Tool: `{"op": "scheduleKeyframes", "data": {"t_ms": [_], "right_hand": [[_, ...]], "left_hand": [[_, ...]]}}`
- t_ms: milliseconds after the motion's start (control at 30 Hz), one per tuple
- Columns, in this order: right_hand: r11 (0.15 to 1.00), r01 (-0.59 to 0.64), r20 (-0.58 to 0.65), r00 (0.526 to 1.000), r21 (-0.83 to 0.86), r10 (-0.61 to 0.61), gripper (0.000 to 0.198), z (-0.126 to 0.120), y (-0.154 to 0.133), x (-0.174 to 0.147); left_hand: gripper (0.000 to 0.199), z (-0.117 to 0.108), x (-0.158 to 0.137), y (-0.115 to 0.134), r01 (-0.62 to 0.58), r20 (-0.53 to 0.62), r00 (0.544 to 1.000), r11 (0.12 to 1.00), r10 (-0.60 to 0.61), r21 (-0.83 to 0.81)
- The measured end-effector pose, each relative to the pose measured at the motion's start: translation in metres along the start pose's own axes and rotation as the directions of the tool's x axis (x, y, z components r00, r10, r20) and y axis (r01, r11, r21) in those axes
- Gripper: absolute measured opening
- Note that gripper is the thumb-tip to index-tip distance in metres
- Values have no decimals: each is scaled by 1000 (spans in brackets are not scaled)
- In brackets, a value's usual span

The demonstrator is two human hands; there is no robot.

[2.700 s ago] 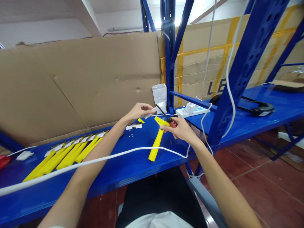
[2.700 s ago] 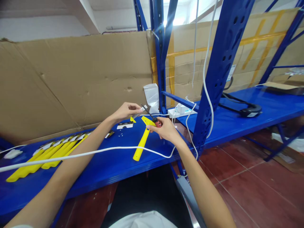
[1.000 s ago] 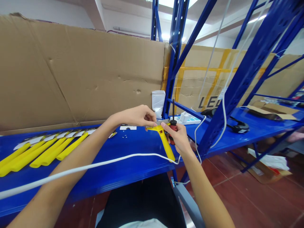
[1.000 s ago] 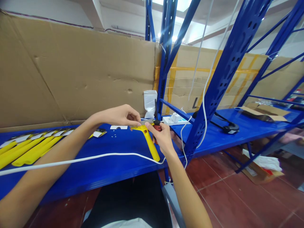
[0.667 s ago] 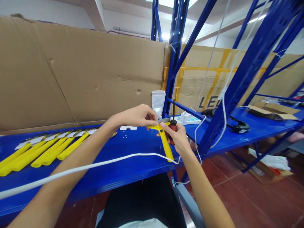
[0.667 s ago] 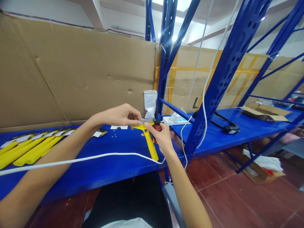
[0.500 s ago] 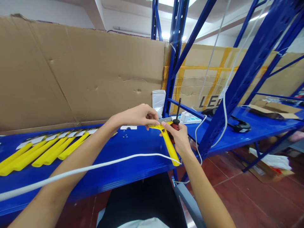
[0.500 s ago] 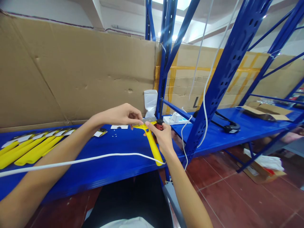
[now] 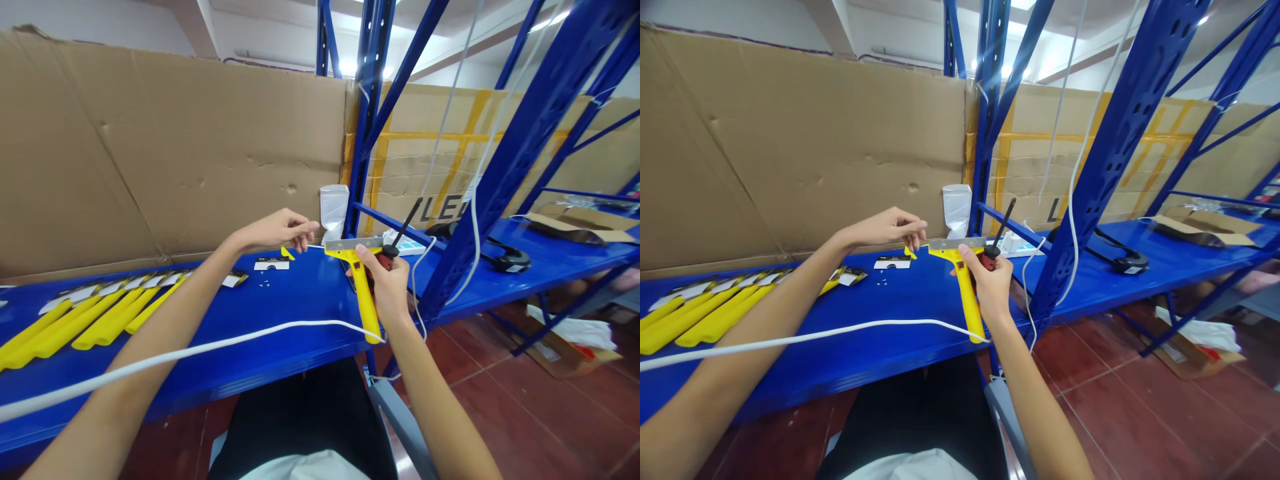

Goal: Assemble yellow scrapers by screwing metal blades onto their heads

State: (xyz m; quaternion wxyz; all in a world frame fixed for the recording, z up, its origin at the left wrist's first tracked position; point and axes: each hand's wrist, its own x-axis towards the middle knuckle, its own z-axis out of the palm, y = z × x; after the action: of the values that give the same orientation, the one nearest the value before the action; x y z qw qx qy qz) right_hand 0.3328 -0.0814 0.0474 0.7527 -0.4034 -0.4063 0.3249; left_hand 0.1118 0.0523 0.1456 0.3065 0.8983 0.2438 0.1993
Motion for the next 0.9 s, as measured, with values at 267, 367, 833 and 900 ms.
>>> {"op": "scheduleKeyframes", "data": {"t_ms": [267, 367, 833, 900], "right_hand": [[1000, 14, -1, 1000, 13, -14, 48, -5, -4, 2], [1000, 12, 10, 1000, 6, -12, 48, -6, -4, 3], [992, 122, -3, 992, -34, -122, 38, -22, -4, 15], [991, 132, -7, 991, -34, -132, 37, -23, -5, 15]], "left_hand": [[40, -8, 9, -125, 191, -67, 981, 868, -181, 458], [42, 4, 11, -152, 201, -39, 977, 841, -210, 502], [37, 50, 35, -146, -22, 138, 989, 879, -51, 476], [35, 56, 39, -138, -74, 174, 985, 882, -9, 465]]}}
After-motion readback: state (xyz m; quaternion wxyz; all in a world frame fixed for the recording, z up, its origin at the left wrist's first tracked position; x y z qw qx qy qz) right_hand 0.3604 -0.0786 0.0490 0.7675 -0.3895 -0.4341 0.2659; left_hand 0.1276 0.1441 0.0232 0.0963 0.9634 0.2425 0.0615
